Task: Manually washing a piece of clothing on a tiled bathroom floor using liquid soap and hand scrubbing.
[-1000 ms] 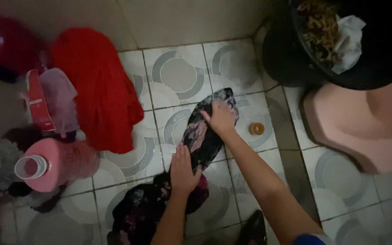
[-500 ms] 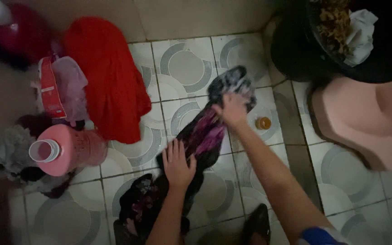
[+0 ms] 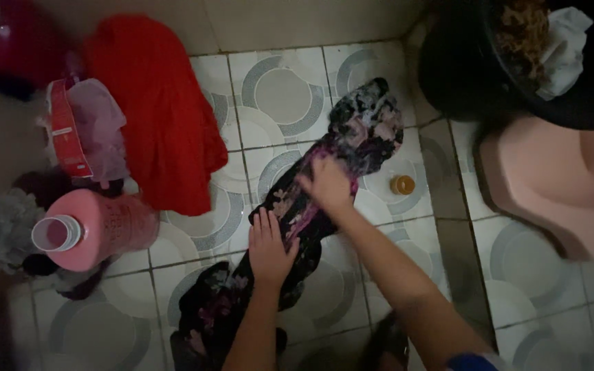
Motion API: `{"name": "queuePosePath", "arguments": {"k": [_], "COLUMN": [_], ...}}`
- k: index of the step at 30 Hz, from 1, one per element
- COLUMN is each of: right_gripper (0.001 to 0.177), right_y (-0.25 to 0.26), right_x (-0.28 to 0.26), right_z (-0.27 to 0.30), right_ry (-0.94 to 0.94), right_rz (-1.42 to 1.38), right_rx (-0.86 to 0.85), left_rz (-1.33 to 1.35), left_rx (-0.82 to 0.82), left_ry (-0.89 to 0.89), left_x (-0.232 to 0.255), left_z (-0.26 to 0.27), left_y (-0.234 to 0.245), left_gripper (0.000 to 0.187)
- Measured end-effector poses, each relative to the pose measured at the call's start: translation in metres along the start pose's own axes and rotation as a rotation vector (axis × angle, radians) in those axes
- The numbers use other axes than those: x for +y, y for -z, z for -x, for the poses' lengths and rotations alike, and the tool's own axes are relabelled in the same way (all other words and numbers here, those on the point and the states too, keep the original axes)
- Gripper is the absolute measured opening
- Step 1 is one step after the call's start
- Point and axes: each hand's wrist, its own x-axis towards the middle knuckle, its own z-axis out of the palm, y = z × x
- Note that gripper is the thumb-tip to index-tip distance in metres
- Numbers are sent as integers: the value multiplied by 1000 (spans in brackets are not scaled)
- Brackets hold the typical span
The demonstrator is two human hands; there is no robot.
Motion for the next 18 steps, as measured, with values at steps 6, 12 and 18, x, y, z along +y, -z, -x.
{"name": "queuePosePath", "arguments": {"k": [6,12,18], "right_gripper": [58,63,53], "right_y": [27,-11,24], "right_x": [-14,-78,13], "right_z": [-19,63,-52], "right_ry": [-111,491,-122], "right_rz": [28,-110,-16], "right_rx": [49,125,2], "left_rz": [106,-71,-77], "left_rx": [-35,-116,-106], "left_ry": [98,103,43], "left_x": [12,5,-1], "left_z": [13,19,24], "left_y": [30,17,0], "left_gripper": [103,92,79]}}
